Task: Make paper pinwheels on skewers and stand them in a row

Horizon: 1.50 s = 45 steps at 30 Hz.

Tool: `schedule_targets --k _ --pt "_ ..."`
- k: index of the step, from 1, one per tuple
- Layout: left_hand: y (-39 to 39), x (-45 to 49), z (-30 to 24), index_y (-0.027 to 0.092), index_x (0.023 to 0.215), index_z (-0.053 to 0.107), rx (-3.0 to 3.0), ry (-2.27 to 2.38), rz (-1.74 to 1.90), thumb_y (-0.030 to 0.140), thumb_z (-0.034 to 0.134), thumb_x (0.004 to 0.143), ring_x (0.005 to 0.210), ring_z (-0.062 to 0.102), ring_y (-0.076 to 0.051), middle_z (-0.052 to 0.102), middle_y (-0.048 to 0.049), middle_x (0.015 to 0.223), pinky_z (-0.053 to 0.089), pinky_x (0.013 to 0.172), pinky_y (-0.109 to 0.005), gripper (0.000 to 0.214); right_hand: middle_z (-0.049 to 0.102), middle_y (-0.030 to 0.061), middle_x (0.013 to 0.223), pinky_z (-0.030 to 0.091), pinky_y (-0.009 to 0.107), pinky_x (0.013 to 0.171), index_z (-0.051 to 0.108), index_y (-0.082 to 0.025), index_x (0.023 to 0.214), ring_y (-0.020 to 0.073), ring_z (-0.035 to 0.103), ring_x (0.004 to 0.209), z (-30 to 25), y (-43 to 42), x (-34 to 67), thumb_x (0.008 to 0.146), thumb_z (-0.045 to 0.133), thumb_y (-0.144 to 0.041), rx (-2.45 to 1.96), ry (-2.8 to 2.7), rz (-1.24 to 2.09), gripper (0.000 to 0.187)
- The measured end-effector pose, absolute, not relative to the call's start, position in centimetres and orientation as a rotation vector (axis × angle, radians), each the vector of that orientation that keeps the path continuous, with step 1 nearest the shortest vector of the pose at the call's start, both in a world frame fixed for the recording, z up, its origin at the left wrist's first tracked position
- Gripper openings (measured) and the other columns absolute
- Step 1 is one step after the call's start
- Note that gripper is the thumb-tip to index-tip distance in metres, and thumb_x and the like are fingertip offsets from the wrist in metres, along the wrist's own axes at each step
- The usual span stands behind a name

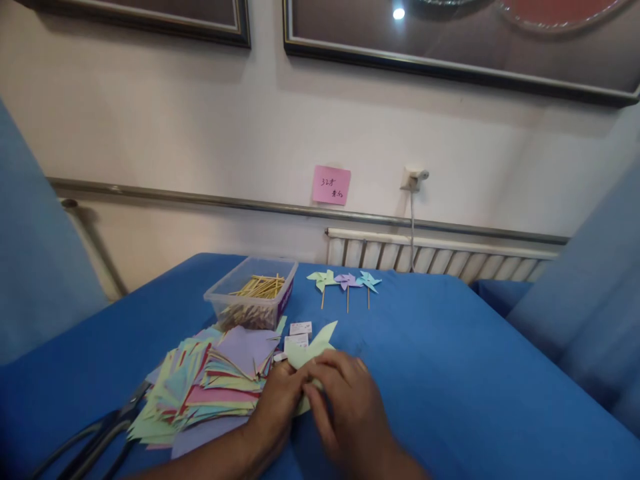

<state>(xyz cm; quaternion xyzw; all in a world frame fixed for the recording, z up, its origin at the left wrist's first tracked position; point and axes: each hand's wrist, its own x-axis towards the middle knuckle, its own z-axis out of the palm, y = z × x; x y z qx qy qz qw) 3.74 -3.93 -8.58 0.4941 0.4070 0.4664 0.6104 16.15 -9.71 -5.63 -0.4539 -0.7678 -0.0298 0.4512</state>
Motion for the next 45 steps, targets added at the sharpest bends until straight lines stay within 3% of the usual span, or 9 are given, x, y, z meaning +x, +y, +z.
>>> schedule_targets --k 5,9,13,18,27,32,38,41,45 --pt "-4.2 4.2 -8.3 0.013 0.063 0.066 1.108 1.118 1.019 0.036 0.069 0.061 0.055 0.057 -0.018 0.065 -0.0046 0.058 0.041 0.05 -0.025 0.024 0.066 0.0063 0.097 0.045 0.028 0.082 0.063 -0.018 0.098 0.0171 0.06 0.093 0.5 -1.4 13.0 0.088 0.046 -0.019 -1.094 -1.961 -0.023 0.02" --pt "-4.4 4.1 -8.9 0.014 0.08 0.069 1.053 1.001 0.968 0.033 0.069 0.063 0.058 0.058 -0.018 0.068 -0.0037 0.066 0.043 0.053 -0.025 0.026 0.065 0.0057 0.112 0.043 0.025 0.084 0.062 -0.018 0.111 0.0168 0.059 0.099 3.7 7.4 9.2 0.086 0.043 -0.015 -1.321 -2.443 0.026 0.032" --pt "-4.4 4.2 -10.9 0.014 0.083 0.068 1.001 0.874 0.927 0.043 0.066 0.068 0.054 0.057 -0.016 0.067 -0.0037 0.066 0.041 0.051 -0.025 0.032 0.071 0.0024 0.099 0.046 0.023 0.071 0.069 -0.023 0.101 0.0198 0.064 0.088 3.4 13.1 6.0 0.069 0.06 -0.012 -1.338 -2.721 0.129 0.035" --pt "-3.8 4.8 -13.6 0.012 0.068 0.064 0.996 0.954 0.939 0.043 0.072 0.062 0.056 0.055 -0.015 0.064 -0.003 0.062 0.039 0.05 -0.023 0.032 0.074 0.0002 0.088 0.047 0.024 0.061 0.072 -0.026 0.091 0.0205 0.066 0.072 2.0 14.7 3.8 0.056 0.072 -0.019 -1.323 -2.937 0.208 0.035" --pt "-4.4 4.9 -12.8 0.013 0.069 0.063 0.987 0.829 0.937 0.044 0.072 0.062 0.06 0.056 -0.015 0.064 -0.0027 0.066 0.042 0.054 -0.023 0.033 0.071 0.0121 0.098 0.048 0.03 0.071 0.072 -0.016 0.084 0.0268 0.065 0.088 0.9 14.1 3.2 0.067 0.063 -0.018 -1.307 -2.828 0.019 0.02" --pt "-4.6 4.4 -12.0 0.015 0.078 0.065 1.027 0.775 0.902 0.047 0.066 0.07 0.063 0.061 -0.019 0.068 -0.0059 0.073 0.045 0.057 -0.026 0.033 0.069 0.0097 0.097 0.045 0.028 0.079 0.07 -0.017 0.084 0.0223 0.062 0.093 2.1 13.6 5.0 0.072 0.058 -0.008 -1.256 -2.583 -0.058 0.02" --pt "-4.3 3.7 -10.4 0.016 0.084 0.067 1.129 0.877 0.917 0.04 0.065 0.071 0.067 0.063 -0.021 0.07 -0.0056 0.074 0.048 0.063 -0.029 0.028 0.064 0.0101 0.099 0.047 0.028 0.077 0.055 -0.013 0.109 0.0153 0.062 0.087 4.7 10.0 10.2 0.094 0.03 -0.027 -1.297 -1.968 -0.075 0.033" --pt "-3.9 3.4 -10.2 0.014 0.078 0.069 1.131 0.975 0.936 0.04 0.068 0.067 0.065 0.063 -0.021 0.07 -0.0053 0.07 0.048 0.061 -0.029 0.028 0.062 -0.0007 0.07 0.049 0.024 0.053 0.056 -0.015 0.097 0.012 0.06 0.056 2.5 5.7 14.3 0.085 0.051 -0.037 -1.041 -1.168 0.396 0.026" --pt "-3.3 3.4 -9.9 0.012 0.092 0.068 1.055 0.942 0.924 0.038 0.071 0.065 0.069 0.064 -0.021 0.072 -0.0082 0.085 0.049 0.063 -0.029 0.038 0.06 -0.0048 0.062 0.05 0.021 0.052 0.058 -0.016 0.084 0.0096 0.059 0.054 -3.9 0.4 19.6 0.066 0.073 -0.037 -0.951 -0.504 0.653 0.031"
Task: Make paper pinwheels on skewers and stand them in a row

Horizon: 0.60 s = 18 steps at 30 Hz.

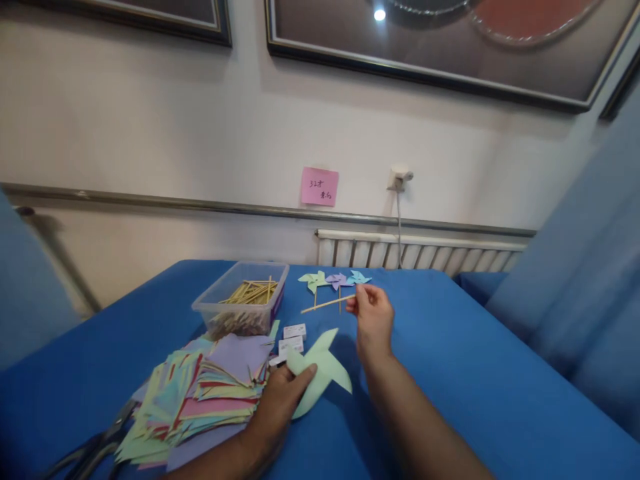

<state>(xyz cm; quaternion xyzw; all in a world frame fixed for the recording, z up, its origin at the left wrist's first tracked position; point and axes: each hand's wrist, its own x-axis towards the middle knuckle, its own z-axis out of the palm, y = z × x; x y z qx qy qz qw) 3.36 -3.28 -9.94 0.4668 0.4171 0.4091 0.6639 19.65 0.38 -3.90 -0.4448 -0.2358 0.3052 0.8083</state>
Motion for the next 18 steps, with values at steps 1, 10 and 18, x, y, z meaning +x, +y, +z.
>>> schedule_targets --k 1,10,18 --pt "-3.1 3.4 -9.7 0.01 0.093 0.068 1.028 0.936 0.926 0.038 0.07 0.066 0.068 0.064 -0.02 0.072 -0.0087 0.083 0.049 0.062 -0.029 0.039 0.059 -0.0054 0.063 0.051 0.02 0.055 0.057 -0.017 0.082 0.0088 0.06 0.055 -5.6 -0.5 20.6 0.064 0.074 -0.039 -0.957 -0.424 0.657 0.033" --pt "-2.9 4.0 -6.3 0.011 0.074 0.066 0.71 0.934 1.187 0.018 0.074 0.063 0.054 0.062 -0.013 0.069 -0.003 0.062 0.05 0.057 -0.022 0.015 0.06 -0.0032 0.052 0.05 0.021 0.046 0.055 -0.016 0.064 0.0112 0.059 0.047 -11.3 -1.9 22.1 0.052 0.08 -0.037 -1.035 -0.389 0.932 0.034" --pt "-3.5 4.9 -5.9 0.008 0.082 0.069 0.816 0.899 1.101 0.025 0.073 0.065 0.059 0.065 -0.017 0.072 -0.0073 0.069 0.051 0.057 -0.025 0.025 0.06 -0.0035 0.049 0.046 0.021 0.044 0.056 -0.015 0.068 0.0107 0.056 0.043 -11.0 -2.0 20.2 0.052 0.08 -0.04 -0.974 -0.518 1.103 0.038"
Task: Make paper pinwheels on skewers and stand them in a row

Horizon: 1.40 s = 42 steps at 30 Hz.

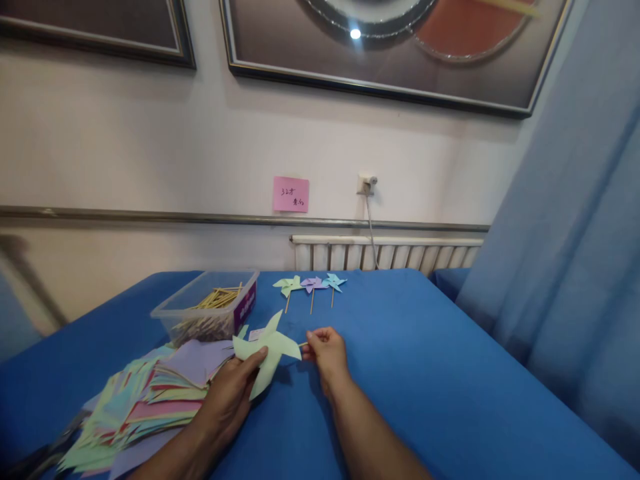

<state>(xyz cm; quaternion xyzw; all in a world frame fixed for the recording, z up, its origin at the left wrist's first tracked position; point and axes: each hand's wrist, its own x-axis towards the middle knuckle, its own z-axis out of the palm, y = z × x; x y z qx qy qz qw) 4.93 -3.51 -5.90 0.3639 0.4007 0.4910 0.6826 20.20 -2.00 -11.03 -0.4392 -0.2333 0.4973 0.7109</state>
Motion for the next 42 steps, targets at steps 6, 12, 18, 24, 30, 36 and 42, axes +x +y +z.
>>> schedule_targets --k 6,12,18,24,30,36,42 --pt "-4.6 5.5 -6.2 0.009 0.094 0.069 0.835 0.773 1.067 0.029 0.073 0.065 0.082 0.066 -0.024 0.073 -0.0111 0.086 0.051 0.073 -0.031 0.036 0.059 -0.0047 0.054 0.043 0.02 0.048 0.056 -0.016 0.071 0.009 0.054 0.046 -10.7 -2.5 18.3 0.057 0.077 -0.041 -0.859 -0.485 1.155 0.035" --pt "-4.2 4.9 -6.6 0.012 0.091 0.069 0.877 0.855 1.097 0.033 0.073 0.064 0.075 0.065 -0.022 0.073 -0.0081 0.08 0.049 0.069 -0.029 0.035 0.061 -0.0026 0.058 0.042 0.02 0.05 0.06 -0.015 0.071 0.0087 0.054 0.048 -10.8 -3.0 16.4 0.064 0.073 -0.038 -0.813 -0.515 1.246 0.028" --pt "-3.0 3.0 -6.8 0.01 0.08 0.068 0.918 1.186 1.192 0.038 0.075 0.059 0.049 0.056 -0.015 0.067 -0.0018 0.057 0.043 0.05 -0.024 0.035 0.066 0.0013 0.071 0.048 0.024 0.059 0.059 -0.016 0.076 0.0147 0.064 0.066 -9.7 -3.1 19.3 0.065 0.071 -0.048 -0.913 -0.487 1.119 0.035" --pt "-3.2 2.5 -7.2 0.01 0.073 0.068 1.121 1.312 1.22 0.044 0.072 0.06 0.052 0.056 -0.017 0.068 -0.0033 0.062 0.04 0.048 -0.024 0.038 0.05 -0.008 0.054 0.039 0.017 0.04 0.059 -0.018 0.09 0.0052 0.044 0.038 -8.5 -6.5 17.8 0.074 0.063 -0.047 -0.856 -0.692 1.178 0.034" --pt "-3.7 2.8 -7.4 0.011 0.08 0.071 1.332 1.337 1.222 0.042 0.068 0.064 0.065 0.061 -0.02 0.072 -0.006 0.074 0.045 0.057 -0.025 0.035 0.043 -0.0113 0.048 0.019 0.013 0.029 0.052 -0.019 0.085 0.0011 0.023 0.029 -8.6 -9.1 14.9 0.076 0.059 -0.052 -0.936 -0.781 1.363 0.035" --pt "-3.5 2.7 -7.6 0.012 0.08 0.07 1.376 1.382 1.227 0.043 0.065 0.065 0.067 0.062 -0.021 0.072 -0.0057 0.073 0.045 0.057 -0.025 0.035 0.054 -0.0075 0.05 0.023 0.012 0.028 0.05 -0.018 0.081 0.0027 0.038 0.029 -8.8 -9.3 14.8 0.077 0.059 -0.05 -0.948 -0.823 1.317 0.033" --pt "-4.6 3.4 -7.0 0.014 0.072 0.065 1.463 1.366 1.163 0.041 0.061 0.07 0.061 0.058 -0.017 0.068 -0.0025 0.066 0.044 0.054 -0.023 0.028 0.059 -0.0044 0.05 0.026 0.012 0.026 0.049 -0.017 0.077 0.0042 0.043 0.029 -9.9 -8.8 13.9 0.07 0.063 -0.054 -0.925 -0.767 1.448 0.041"
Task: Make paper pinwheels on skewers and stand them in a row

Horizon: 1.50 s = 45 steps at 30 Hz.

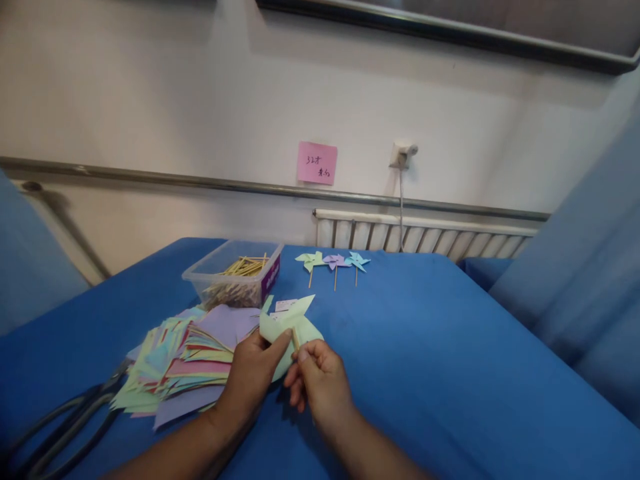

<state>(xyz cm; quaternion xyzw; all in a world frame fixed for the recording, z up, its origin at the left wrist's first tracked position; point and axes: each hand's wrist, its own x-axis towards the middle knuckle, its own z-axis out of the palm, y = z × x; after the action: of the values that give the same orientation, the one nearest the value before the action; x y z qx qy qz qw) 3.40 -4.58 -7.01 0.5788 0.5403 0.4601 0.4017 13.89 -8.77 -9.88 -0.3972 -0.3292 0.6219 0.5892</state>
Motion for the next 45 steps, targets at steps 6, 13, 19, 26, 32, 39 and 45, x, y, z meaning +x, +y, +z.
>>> schedule_targets --k 6,13,19,26,32,39,45 --pt "-4.9 3.6 -6.8 0.014 0.072 0.064 1.492 1.375 1.145 0.041 0.06 0.072 0.062 0.058 -0.017 0.067 -0.0019 0.066 0.044 0.055 -0.024 0.027 0.061 -0.0035 0.052 0.028 0.012 0.026 0.049 -0.017 0.077 0.0044 0.045 0.029 -10.2 -8.6 13.9 0.069 0.064 -0.055 -0.928 -0.739 1.457 0.042" --pt "-5.0 3.6 -7.0 0.014 0.072 0.063 1.536 1.39 1.152 0.039 0.058 0.074 0.06 0.057 -0.016 0.066 -0.0012 0.065 0.043 0.054 -0.023 0.025 0.064 -0.001 0.056 0.032 0.012 0.029 0.049 -0.016 0.075 0.0055 0.05 0.033 -10.2 -8.7 13.7 0.069 0.066 -0.053 -0.904 -0.726 1.458 0.041" --pt "-5.1 3.7 -6.8 0.014 0.071 0.063 1.514 1.407 1.158 0.039 0.058 0.073 0.06 0.058 -0.016 0.066 -0.0011 0.064 0.043 0.054 -0.023 0.026 0.065 -0.0006 0.056 0.034 0.012 0.029 0.049 -0.016 0.076 0.0065 0.053 0.034 -10.0 -8.9 13.7 0.067 0.069 -0.052 -0.89 -0.706 1.455 0.042" --pt "-5.2 3.8 -6.5 0.014 0.069 0.062 1.522 1.414 1.161 0.036 0.058 0.073 0.058 0.056 -0.015 0.063 -0.0007 0.061 0.042 0.052 -0.023 0.023 0.066 0.0006 0.059 0.037 0.013 0.032 0.049 -0.016 0.076 0.0069 0.055 0.037 -10.0 -9.0 14.0 0.07 0.068 -0.049 -0.872 -0.692 1.493 0.039" --pt "-5.4 4.0 -6.1 0.014 0.067 0.061 1.529 1.423 1.162 0.034 0.058 0.072 0.056 0.053 -0.014 0.06 0.0007 0.058 0.041 0.052 -0.022 0.021 0.066 0.0015 0.062 0.038 0.013 0.035 0.05 -0.015 0.077 0.0073 0.057 0.04 -10.1 -9.2 14.1 0.076 0.064 -0.044 -0.842 -0.711 1.517 0.032" --pt "-5.5 4.0 -6.3 0.015 0.07 0.062 1.543 1.424 1.178 0.032 0.057 0.073 0.055 0.053 -0.013 0.06 0.0014 0.059 0.04 0.052 -0.022 0.018 0.066 0.0024 0.06 0.039 0.015 0.035 0.05 -0.015 0.075 0.0095 0.058 0.041 -9.8 -9.3 14.1 0.075 0.066 -0.042 -0.848 -0.699 1.539 0.031" --pt "-5.6 4.0 -6.0 0.015 0.066 0.061 1.552 1.43 1.179 0.032 0.057 0.072 0.052 0.05 -0.012 0.058 0.0019 0.056 0.038 0.05 -0.021 0.018 0.066 0.0026 0.062 0.04 0.015 0.037 0.052 -0.015 0.075 0.0099 0.059 0.043 -9.8 -9.5 14.2 0.076 0.066 -0.04 -0.839 -0.703 1.548 0.029"
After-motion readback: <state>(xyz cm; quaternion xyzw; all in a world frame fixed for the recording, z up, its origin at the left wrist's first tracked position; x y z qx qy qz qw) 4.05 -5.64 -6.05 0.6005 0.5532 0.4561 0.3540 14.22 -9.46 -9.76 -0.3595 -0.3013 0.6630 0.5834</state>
